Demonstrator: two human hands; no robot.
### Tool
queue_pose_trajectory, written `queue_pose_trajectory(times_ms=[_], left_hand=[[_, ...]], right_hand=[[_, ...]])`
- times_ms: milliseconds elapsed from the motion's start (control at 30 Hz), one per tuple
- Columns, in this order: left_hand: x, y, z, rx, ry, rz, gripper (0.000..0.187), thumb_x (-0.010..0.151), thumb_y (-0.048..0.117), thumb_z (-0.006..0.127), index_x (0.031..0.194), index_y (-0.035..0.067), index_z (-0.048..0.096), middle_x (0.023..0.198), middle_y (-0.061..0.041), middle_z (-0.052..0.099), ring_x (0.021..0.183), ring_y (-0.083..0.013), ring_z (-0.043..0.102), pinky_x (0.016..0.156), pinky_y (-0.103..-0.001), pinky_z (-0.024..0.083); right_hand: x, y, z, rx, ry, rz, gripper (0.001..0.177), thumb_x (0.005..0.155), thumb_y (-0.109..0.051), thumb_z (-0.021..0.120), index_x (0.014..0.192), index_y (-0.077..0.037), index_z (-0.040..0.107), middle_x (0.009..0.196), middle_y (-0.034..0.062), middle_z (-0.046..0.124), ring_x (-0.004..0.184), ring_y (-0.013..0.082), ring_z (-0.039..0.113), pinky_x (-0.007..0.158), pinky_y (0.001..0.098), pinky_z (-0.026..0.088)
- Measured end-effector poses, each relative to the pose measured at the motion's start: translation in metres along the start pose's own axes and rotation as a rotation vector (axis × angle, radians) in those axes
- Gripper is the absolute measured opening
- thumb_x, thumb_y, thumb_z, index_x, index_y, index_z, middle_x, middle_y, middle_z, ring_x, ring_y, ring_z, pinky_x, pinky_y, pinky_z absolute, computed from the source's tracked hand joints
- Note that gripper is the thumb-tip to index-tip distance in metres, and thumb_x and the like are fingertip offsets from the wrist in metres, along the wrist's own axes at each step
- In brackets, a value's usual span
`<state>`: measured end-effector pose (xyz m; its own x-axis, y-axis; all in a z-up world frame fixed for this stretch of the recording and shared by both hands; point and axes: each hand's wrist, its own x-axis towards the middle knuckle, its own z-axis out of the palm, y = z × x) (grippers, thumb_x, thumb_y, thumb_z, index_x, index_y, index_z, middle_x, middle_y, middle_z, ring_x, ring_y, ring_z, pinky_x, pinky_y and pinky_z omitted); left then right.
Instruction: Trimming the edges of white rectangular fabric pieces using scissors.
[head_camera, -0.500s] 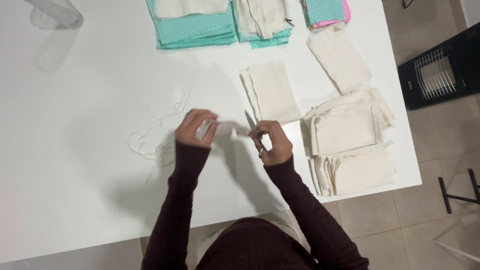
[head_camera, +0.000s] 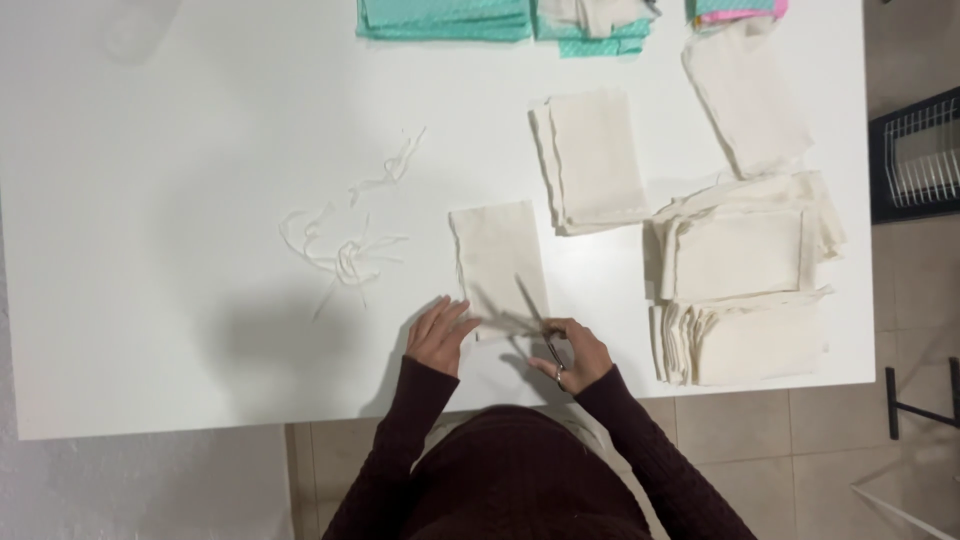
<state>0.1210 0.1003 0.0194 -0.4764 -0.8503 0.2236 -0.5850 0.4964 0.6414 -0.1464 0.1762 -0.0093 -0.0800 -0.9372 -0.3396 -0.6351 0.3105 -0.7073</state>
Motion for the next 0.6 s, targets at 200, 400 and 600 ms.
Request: queue_pose_trajectory(times_ms=[200, 400, 600], left_hand=[[-0.013, -0.005, 0.025, 0.160, -0.142, 0.015, 0.030, 0.103, 0.019, 0.058, 0.133, 0.018, 0.063, 0.152, -0.006, 0.051, 0.149, -0.0340, 0.035, 0.121, -0.058, 0.021], [-0.012, 0.005, 0.015, 0.014, -0.025, -0.090, 0.039, 0.106, 0.015, 0.054, 0.143, 0.022, 0.059, 0.150, -0.003, 0.053, 0.146, -0.0336, 0.039, 0.119, -0.051, 0.029], [0.048, -0.040, 0.038, 0.401, -0.108, 0.074, 0.045, 0.109, 0.032, 0.050, 0.154, 0.031, 0.045, 0.167, -0.001, 0.033, 0.155, -0.0337, 0.021, 0.124, -0.059, 0.014]], right_hand=[[0.008, -0.021, 0.006, -0.005, 0.035, 0.034, 0.059, 0.077, -0.037, 0.088, 0.122, -0.009, 0.062, 0.094, 0.0147, 0.073, 0.085, 0.0366, 0.070, 0.079, 0.0509, 0.056], [0.002, -0.007, -0.002, -0.011, 0.072, 0.048, 0.058, 0.077, -0.035, 0.090, 0.122, -0.010, 0.063, 0.093, 0.0124, 0.073, 0.085, 0.0324, 0.072, 0.080, 0.0443, 0.058], [-0.025, -0.030, 0.003, -0.053, -0.041, 0.119, 0.051, 0.079, -0.038, 0.087, 0.115, -0.010, 0.064, 0.084, 0.0098, 0.074, 0.078, 0.0288, 0.071, 0.074, 0.0448, 0.056]])
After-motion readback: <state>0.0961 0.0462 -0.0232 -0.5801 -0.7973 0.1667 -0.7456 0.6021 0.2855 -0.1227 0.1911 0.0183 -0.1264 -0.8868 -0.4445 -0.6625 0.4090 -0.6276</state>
